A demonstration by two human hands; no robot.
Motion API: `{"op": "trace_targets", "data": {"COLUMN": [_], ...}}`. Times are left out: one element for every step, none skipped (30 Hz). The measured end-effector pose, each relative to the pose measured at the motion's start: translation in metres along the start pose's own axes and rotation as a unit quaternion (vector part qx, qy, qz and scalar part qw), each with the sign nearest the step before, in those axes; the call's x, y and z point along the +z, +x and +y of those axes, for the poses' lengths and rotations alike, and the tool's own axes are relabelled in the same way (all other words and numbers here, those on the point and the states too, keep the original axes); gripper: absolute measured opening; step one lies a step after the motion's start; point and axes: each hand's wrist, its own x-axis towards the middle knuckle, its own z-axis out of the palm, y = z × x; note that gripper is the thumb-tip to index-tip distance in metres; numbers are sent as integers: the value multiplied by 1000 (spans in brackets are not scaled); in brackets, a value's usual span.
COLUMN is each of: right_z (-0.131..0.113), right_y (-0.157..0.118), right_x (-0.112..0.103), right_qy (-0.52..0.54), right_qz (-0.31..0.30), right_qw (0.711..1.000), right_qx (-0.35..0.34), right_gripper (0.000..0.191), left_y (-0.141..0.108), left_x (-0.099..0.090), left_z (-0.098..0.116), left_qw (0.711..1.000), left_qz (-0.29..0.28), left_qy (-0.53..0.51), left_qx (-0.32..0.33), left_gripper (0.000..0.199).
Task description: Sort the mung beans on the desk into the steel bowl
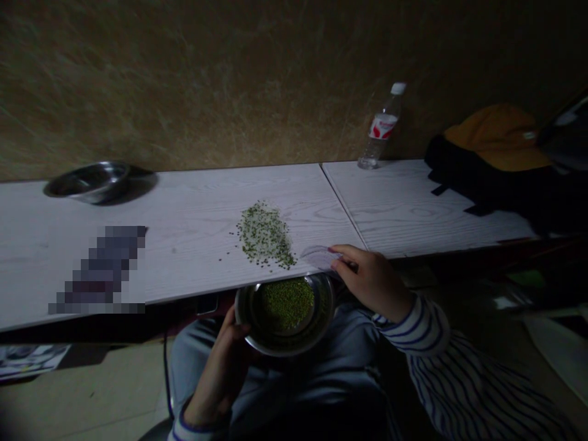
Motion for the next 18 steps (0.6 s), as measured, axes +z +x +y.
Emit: {"op": "trace_targets", "data": {"right_z": [0, 1, 1, 1, 1, 1, 1, 0, 0, 1, 1, 1, 1, 1, 0, 0, 0, 1], "right_y": [0, -1, -1, -1, -2, -2, -2, -2, -2, -2, -1, 0, 1, 2, 2, 3, 3, 3], "right_x": [2, 4, 5, 7, 8, 8, 9, 9, 9, 9, 9, 9, 10, 10, 10, 10, 10, 11], "right_qy": [2, 5, 9, 13, 18, 22, 26, 29, 33, 35, 35, 34, 34, 34, 33, 33, 33, 35], "right_qz": [1, 2, 1, -2, -6, -10, -12, -12, -12, -10, -8, -7, -7, -8, -10, -12, -14, -15], "right_qw": [1000, 1000, 1000, 1000, 1000, 1000, 999, 999, 999, 999, 999, 999, 999, 999, 999, 999, 999, 999], "right_qx": [-4, -8, -12, -15, -18, -21, -22, -23, -24, -25, -24, -23, -24, -24, -25, -26, -28, -30], "right_gripper": [29, 28, 28, 28, 27, 27, 27, 27, 27, 27, 28, 28, 28, 28, 28, 28, 28, 28], "left_y": [0, -1, -1, 0, 0, 0, 1, 2, 2, 2, 3, 3, 2, 2, 2, 2, 1, 1], "left_x": [0, 0, -1, -1, -1, -2, -2, -2, -2, -2, -2, -2, -2, -1, -1, -1, -1, -1], "left_z": [0, 1, 1, 1, 0, -1, -1, -2, -2, -3, -3, -3, -3, -2, -2, -2, -2, -1], "left_qw": [1000, 1000, 1000, 1000, 1000, 1000, 1000, 1000, 1000, 1000, 1000, 1000, 1000, 1000, 1000, 1000, 1000, 1000], "left_qz": [-4, -5, -3, 1, 4, 8, 11, 14, 16, 18, 19, 20, 20, 18, 16, 15, 13, 12], "left_qy": [0, 1, 2, 2, 3, 4, 4, 5, 7, 8, 8, 9, 8, 7, 6, 6, 8, 9], "left_qx": [-4, -6, -7, -5, -3, 0, 3, 6, 8, 8, 7, 5, 3, 1, 0, -1, -1, 0], "left_gripper": [56, 56, 56, 55, 54, 54, 54, 54, 55, 56, 56, 57, 57, 57, 57, 57, 57, 57]}}
